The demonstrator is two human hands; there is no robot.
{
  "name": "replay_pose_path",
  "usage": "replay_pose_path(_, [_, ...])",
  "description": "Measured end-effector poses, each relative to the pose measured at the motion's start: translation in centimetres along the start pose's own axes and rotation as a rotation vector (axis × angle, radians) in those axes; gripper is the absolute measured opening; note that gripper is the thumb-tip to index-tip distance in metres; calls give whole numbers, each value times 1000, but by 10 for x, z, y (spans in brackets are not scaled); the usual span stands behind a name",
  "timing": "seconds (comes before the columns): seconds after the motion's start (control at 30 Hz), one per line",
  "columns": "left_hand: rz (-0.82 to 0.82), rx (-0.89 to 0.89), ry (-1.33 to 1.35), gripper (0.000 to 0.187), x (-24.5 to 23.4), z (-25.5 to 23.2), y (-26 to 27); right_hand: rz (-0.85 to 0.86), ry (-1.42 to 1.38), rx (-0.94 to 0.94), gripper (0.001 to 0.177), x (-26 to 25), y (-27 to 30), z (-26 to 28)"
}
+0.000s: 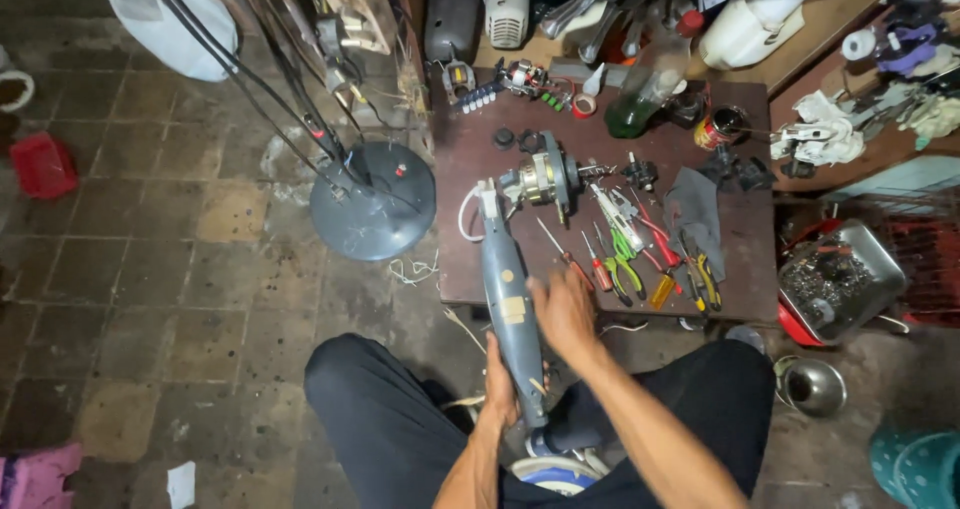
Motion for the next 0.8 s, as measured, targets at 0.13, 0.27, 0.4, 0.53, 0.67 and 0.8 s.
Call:
replay_pose_path(0.13, [25,133,41,80,-5,-8,-19,315,8,197,75,44,92,-18])
replay_pose_path(0.27, [-22,108,40,82,-3,-6,-19,381,-14,231,56,51,123,-19])
replay_pose_path(0.4, [79,91,53,87,7,-2,-19,301,42,178,58,59,123,-28])
replay_pose_path(0.53, [-6,91,-7,88,5,-8,-11,219,30,182,51,51,131,-31])
replay_pose_path(0.67, [-68,100,-15,79,6,-14,-1,261,-57,178,40,48,132,-38])
replay_pose_path(0.8, [-113,87,-183,90,26,-24,35,275,-166,82,51,41,126,-37])
Point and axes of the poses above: each hand's wrist, its own y-axis away from the middle knuckle, its own x-axis out of the palm, z = x × y, the point moved 10 cm from there along -y, towards the middle knuckle, and after that the axes turned 5 degrees about z, right-handed, at the moved point
